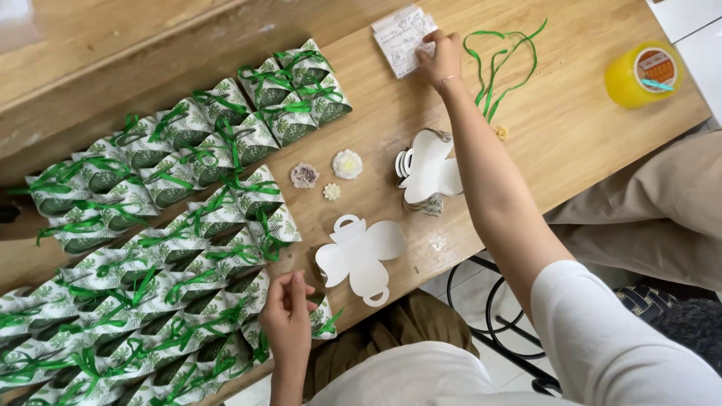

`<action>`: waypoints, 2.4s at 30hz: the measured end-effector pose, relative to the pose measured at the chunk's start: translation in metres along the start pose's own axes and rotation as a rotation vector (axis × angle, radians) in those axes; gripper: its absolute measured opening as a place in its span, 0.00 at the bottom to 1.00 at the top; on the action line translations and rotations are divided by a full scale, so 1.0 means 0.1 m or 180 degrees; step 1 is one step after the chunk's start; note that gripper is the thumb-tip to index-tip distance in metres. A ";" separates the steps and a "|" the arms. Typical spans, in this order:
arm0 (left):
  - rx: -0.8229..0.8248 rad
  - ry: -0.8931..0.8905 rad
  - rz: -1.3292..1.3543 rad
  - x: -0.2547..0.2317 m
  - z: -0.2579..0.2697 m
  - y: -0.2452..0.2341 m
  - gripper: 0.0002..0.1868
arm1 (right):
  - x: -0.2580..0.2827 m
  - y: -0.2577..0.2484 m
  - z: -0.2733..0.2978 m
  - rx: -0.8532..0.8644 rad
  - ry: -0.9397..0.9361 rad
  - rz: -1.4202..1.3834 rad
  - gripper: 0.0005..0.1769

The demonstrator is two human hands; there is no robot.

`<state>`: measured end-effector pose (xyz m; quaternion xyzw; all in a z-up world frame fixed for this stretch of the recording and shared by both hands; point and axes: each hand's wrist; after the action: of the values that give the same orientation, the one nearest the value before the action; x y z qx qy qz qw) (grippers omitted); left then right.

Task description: Packing small wax flower melts into decorative paper boxes and tying them with green ribbons.

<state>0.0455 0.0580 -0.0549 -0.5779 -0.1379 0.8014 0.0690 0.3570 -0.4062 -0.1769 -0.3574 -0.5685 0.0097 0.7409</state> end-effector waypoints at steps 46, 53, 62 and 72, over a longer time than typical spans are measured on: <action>0.1516 0.0851 0.0709 -0.27 -0.19 0.59 0.27 | 0.39 -1.37 3.58 -0.0492 -0.2741 0.1773 0.26; 0.1529 0.1229 -0.0089 -0.26 -0.21 0.62 0.19 | -0.22 -1.49 2.48 0.1280 -0.2218 0.2692 0.35; 0.1531 0.0801 0.0186 0.28 -0.18 0.32 0.16 | 0.26 -1.28 2.58 0.1055 -0.1118 0.2099 0.30; 0.1445 0.0718 0.0343 0.15 -0.09 0.03 0.16 | 0.30 -0.48 3.02 0.0140 -0.0286 0.0991 0.42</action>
<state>0.0490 0.0605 -0.0724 -0.6398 0.0851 0.7449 0.1692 0.0918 -0.2731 -0.0963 -0.4241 -0.5385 0.1528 0.7119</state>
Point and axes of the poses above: each hand's wrist, its own z-axis away from the middle knuckle, its own y-axis out of the palm, x = y × z, and after that the axes turned 2 degrees about y, right-handed
